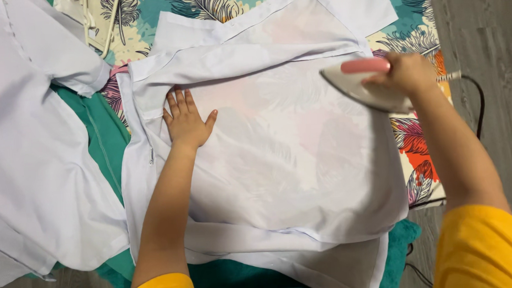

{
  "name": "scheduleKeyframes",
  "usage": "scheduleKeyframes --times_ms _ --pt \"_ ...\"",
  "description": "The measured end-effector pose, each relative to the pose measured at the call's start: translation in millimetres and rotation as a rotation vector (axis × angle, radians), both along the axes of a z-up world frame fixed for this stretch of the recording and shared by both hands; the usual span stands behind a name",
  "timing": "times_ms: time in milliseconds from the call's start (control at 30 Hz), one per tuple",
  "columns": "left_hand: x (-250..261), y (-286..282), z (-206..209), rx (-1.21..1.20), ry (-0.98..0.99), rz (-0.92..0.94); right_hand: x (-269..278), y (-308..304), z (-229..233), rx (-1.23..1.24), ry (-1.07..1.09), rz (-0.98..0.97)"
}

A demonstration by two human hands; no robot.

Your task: The person irons a white shirt on a patterned ironing board, smoothing the collar, sleeves, and body sections. The shirt is flipped and repositioned multiple times to iron different areas, then placed on a hanger at the end.

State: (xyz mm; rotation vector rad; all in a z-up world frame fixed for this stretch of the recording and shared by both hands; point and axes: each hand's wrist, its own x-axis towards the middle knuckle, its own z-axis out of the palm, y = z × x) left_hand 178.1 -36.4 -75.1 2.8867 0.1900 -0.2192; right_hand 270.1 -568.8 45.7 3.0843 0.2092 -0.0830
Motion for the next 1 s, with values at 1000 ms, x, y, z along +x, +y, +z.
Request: scheduleKeyframes --times_ms 1000 --pt "-67.2 102.7 40.5 -0.269 -0.426 0.470 -73.9 233.4 6.5 0.197 0.291 0.326"
